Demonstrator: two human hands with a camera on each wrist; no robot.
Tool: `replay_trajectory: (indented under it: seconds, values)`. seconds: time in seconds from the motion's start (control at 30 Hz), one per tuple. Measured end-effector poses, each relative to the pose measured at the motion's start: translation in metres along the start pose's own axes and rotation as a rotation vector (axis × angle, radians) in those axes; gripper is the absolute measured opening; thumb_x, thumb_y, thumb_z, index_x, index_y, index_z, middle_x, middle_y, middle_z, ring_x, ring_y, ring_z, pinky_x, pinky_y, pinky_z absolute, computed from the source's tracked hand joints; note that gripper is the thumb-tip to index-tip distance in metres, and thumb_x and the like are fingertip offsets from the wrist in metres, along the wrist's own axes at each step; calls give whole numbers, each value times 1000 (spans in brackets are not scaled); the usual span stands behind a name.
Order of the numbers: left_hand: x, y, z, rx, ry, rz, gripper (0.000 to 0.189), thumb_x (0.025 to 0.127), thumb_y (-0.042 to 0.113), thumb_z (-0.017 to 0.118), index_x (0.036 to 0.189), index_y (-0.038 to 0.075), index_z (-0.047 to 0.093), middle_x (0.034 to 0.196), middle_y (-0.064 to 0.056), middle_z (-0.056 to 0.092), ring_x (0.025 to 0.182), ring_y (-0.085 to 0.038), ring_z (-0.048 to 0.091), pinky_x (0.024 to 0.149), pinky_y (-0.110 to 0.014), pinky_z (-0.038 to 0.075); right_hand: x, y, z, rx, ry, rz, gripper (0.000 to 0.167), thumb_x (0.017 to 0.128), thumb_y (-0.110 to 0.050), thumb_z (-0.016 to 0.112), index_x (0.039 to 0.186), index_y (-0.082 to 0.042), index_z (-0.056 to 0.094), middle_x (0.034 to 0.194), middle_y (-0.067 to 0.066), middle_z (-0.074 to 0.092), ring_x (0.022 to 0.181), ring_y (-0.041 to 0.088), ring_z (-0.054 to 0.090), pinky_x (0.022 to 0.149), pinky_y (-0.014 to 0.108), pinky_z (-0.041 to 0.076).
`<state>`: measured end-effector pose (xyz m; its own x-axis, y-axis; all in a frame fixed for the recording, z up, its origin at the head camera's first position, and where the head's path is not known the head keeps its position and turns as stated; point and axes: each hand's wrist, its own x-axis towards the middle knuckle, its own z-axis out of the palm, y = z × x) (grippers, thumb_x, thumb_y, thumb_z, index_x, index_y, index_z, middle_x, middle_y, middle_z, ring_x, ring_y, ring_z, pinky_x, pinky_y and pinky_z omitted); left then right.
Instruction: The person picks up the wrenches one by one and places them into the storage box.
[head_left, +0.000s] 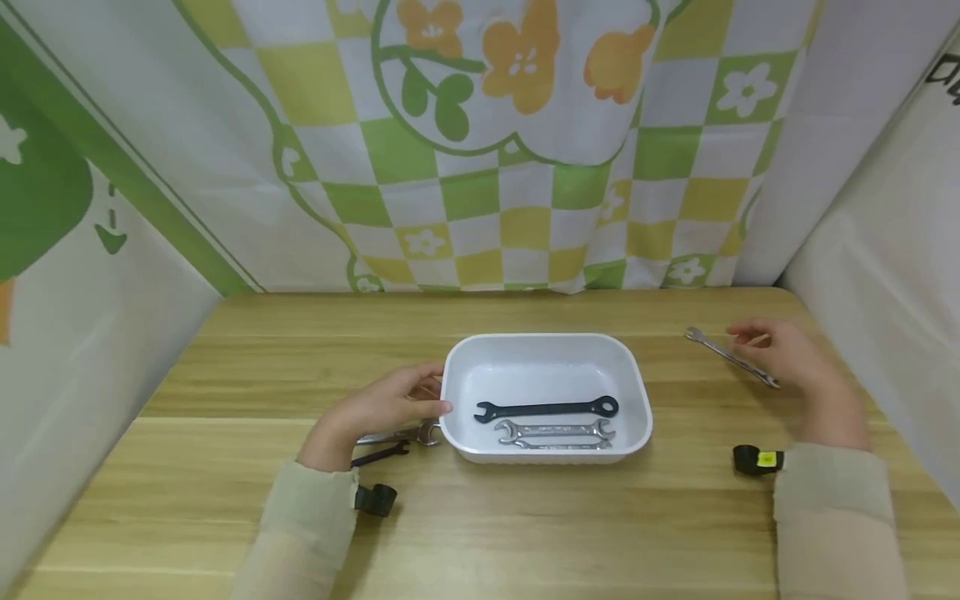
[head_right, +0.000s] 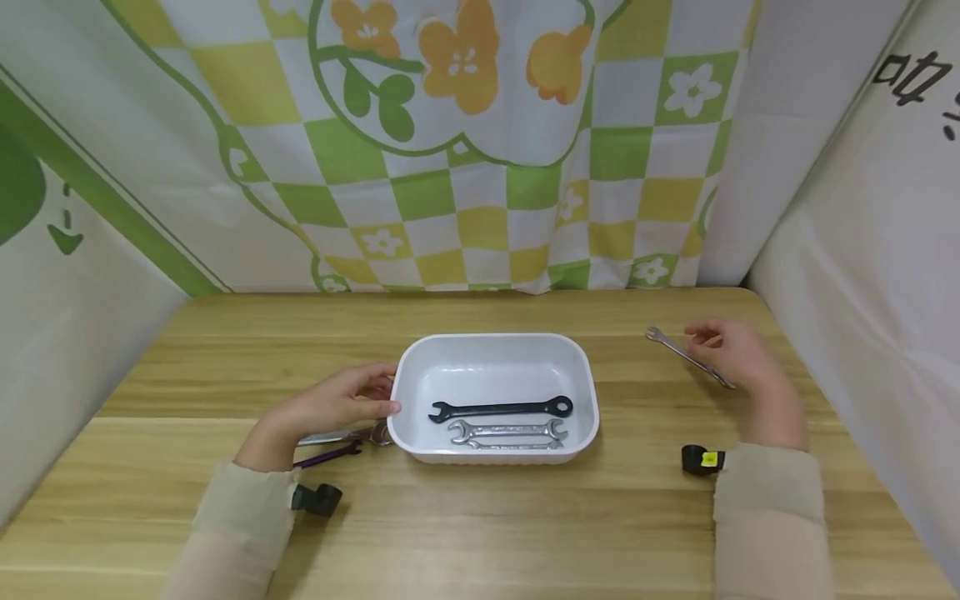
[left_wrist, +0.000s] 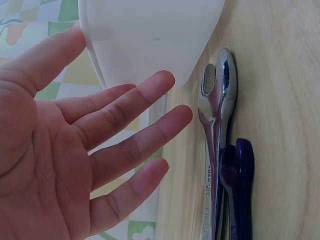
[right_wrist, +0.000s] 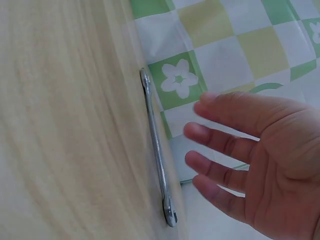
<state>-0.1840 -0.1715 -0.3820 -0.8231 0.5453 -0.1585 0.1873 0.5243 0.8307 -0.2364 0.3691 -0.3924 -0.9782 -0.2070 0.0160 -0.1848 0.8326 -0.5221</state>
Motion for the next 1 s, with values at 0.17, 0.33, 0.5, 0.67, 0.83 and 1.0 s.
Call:
replay_trajectory:
  seconds: [0.17, 0.33, 0.5, 0.67, 0.83, 1.0]
  values:
    - [2, -4, 7, -20, -15, 1, 54, 96, 21, 66, 141, -3, 47, 116, -19, 66, 112, -33, 62, 93, -43, 54, -1, 3, 4, -3, -49, -17, 37, 96, -11, 63, 126, 10, 58, 110, 30, 65, 98, 46, 65, 68, 25, 48]
    - [1, -6, 9, -17, -16, 8, 55, 96, 21, 66, 142, -3, 46, 115, -20, 66, 112, -33, 62, 92, -43, 54, 3, 6, 7, -6, -93, -18, 39, 95, -10, 63, 127, 11, 58, 109, 28, 65, 102, 49, 63, 69, 28, 50]
    - [-1, -5, 7, -20, -10, 7, 55, 96, 21, 66, 142, -4, 46, 115, -20, 66, 110, -33, 63, 90, -42, 55, 12, 8, 8, -6, -121, -25, 39, 93, -8, 65, 125, 14, 58, 105, 25, 65, 97, 40, 66, 67, 25, 49]
    - [-1, -5, 5, -18, -11, 11, 56, 96, 21, 66, 142, -4, 46, 115, -21, 66, 111, -33, 63, 90, -42, 55, 20, 6, 7, -30, -142, -28, 37, 91, -10, 69, 120, 12, 62, 98, 16, 67, 85, 14, 60, 67, 22, 45]
    - [0, -4, 3, -15, -12, 16, 56, 97, 22, 66, 143, -4, 45, 117, -22, 66, 112, -34, 62, 91, -43, 55, 27, 6, 7, -6, -172, -29, 34, 88, -8, 72, 114, 13, 64, 90, 10, 65, 75, 0, 51, 66, 21, 44]
    - [0, -2, 0, -8, -5, 14, 56, 97, 21, 65, 143, -3, 45, 117, -21, 66, 112, -34, 62, 91, -43, 55, 32, 5, 4, -9, -202, -55, 29, 88, -6, 72, 109, 12, 65, 91, 10, 67, 76, -2, 52, 68, 20, 45]
